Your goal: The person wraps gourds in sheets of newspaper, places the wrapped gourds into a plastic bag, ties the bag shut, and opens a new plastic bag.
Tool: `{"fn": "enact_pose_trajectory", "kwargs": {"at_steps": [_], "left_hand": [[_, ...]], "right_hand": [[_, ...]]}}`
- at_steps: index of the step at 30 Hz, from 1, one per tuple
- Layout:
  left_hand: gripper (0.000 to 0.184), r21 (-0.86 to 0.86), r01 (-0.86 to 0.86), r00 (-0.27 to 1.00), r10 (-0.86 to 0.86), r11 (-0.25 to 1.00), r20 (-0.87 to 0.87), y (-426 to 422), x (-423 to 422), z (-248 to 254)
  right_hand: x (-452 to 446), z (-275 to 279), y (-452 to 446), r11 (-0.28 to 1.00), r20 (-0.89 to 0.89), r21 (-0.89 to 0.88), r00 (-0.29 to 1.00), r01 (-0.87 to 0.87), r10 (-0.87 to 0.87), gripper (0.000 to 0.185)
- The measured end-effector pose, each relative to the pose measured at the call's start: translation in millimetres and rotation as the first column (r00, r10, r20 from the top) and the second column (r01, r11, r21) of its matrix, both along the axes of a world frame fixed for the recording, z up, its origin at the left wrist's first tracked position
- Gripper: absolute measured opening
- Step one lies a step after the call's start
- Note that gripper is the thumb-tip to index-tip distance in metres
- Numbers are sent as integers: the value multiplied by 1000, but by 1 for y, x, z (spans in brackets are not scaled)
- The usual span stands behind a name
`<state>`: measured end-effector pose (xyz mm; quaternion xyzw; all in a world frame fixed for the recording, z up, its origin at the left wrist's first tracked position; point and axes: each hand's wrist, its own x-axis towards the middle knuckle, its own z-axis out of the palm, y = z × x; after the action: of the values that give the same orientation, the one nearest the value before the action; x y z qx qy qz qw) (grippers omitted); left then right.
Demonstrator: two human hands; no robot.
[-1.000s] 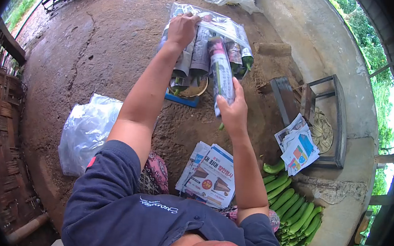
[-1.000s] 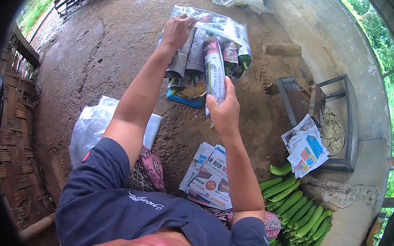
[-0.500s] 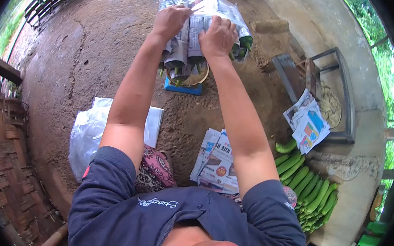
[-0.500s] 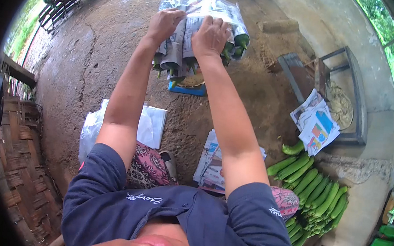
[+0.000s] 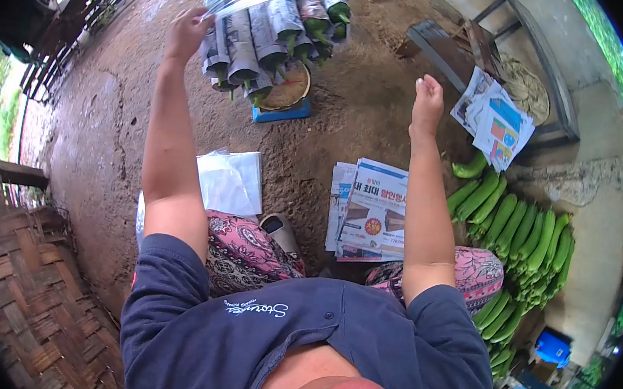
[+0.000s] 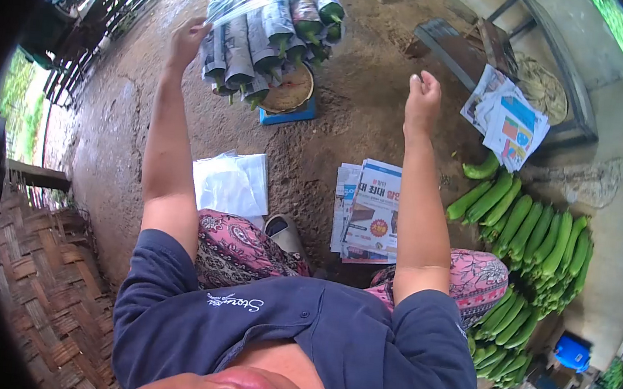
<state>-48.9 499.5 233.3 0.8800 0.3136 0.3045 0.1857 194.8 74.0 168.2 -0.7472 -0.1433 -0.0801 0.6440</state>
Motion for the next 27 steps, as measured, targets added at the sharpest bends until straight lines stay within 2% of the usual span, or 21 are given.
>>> {"fn": "enact_pose_trajectory", "kwargs": {"at_steps": [1,6,11,13,17,22,25,27], "left_hand": [[36,-31,-27,1000,27,999,-13,10,-6,-10],[39,-255,51,998,-56,965,-14,16,-31,-34],[38,-439,145,989,-118,887,88,7,-41,-42],[36,-467,89,996,-75,880,49,8,-46,-47],[33,-529,36,999,-12,848,50,-1,-47,-48],[38,-652,155,974,-4,742,227,16,-41,-76],[36,-670,346,893,-11,657,450,9,-34,-77],[36,-725,340,880,69,599,470,11,-29,-84]], "right_hand": [[-1,-9,-13,996,-100,93,995,10,-1,30],[-10,-45,-47,983,-373,168,928,79,-10,25],[-22,-51,-35,983,-534,184,842,21,82,24],[-29,-40,-27,973,-610,232,778,-4,149,24],[-18,-49,1,940,-664,337,696,-50,274,23],[12,-42,61,809,-664,580,520,-96,538,21],[34,-39,104,764,-610,625,511,-160,605,21],[45,-39,132,785,-581,567,555,-249,596,24]]}}
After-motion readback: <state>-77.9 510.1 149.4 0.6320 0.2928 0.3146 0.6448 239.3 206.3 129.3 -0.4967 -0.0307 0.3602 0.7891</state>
